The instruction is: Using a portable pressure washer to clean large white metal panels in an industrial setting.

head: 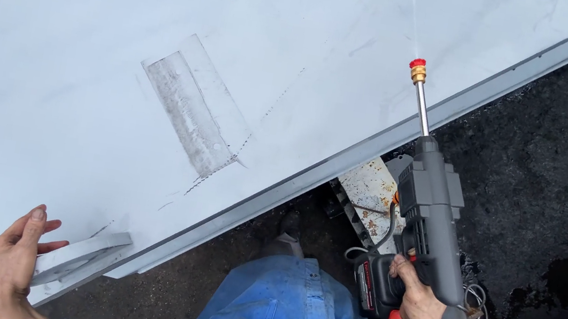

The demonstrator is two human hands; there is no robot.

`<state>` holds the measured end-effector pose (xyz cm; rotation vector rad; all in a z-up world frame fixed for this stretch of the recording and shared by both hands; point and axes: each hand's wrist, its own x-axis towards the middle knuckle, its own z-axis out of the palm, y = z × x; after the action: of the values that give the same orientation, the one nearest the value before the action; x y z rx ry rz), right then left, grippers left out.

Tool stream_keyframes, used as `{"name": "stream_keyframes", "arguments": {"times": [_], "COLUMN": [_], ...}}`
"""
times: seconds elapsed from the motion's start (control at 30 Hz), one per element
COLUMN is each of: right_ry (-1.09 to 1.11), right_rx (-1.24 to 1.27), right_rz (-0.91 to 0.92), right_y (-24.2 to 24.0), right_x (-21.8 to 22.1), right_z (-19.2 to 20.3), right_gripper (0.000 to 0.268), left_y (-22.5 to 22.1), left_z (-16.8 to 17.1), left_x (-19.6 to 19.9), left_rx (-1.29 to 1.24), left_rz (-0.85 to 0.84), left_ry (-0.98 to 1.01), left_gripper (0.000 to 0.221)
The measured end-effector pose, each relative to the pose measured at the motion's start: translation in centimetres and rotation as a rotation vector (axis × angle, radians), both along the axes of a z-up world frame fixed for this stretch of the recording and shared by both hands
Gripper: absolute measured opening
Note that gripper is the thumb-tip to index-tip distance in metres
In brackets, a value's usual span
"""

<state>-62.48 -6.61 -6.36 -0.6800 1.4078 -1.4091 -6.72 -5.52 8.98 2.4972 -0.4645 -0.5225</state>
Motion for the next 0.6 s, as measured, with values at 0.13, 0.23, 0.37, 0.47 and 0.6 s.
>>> {"name": "stream_keyframes", "arguments": {"times": [0.13, 0.23, 0.37, 0.47, 0.6], "right_ry": [0.062, -0.021, -0.131, -0.185, -0.090], "right_rx": [0.087, 0.040, -0.005, -0.013, 0.071], "right_rz": [0.053, -0.022, -0.176, -0.337, -0.334], "right_y": [3.3, 4.6, 6.8, 8.7, 11.5], "right_x": [1.0, 0.5, -1.8, -3.3, -4.2], "right_z": [-0.2, 0.4, 0.4, 0.7, 0.8], "right_gripper": [0.004, 0.008, 0.033, 0.026, 0.027], "left_y": [0.1, 0.5, 2.0, 0.3, -5.1], "left_z": [0.4, -0.1, -1.8, -0.4, -1.0], "left_x": [-0.5, 0.2, 0.8, -4.2, -14.2], "left_rx": [0.039, 0.034, -0.197, -0.208, -0.476], "left_rz": [-0.013, 0.004, -0.173, -0.453, -0.612], "left_ry": [-0.036, -0.093, -0.350, -1.158, -0.635], "left_gripper": [0.041, 0.048, 0.034, 0.021, 0.032]}}
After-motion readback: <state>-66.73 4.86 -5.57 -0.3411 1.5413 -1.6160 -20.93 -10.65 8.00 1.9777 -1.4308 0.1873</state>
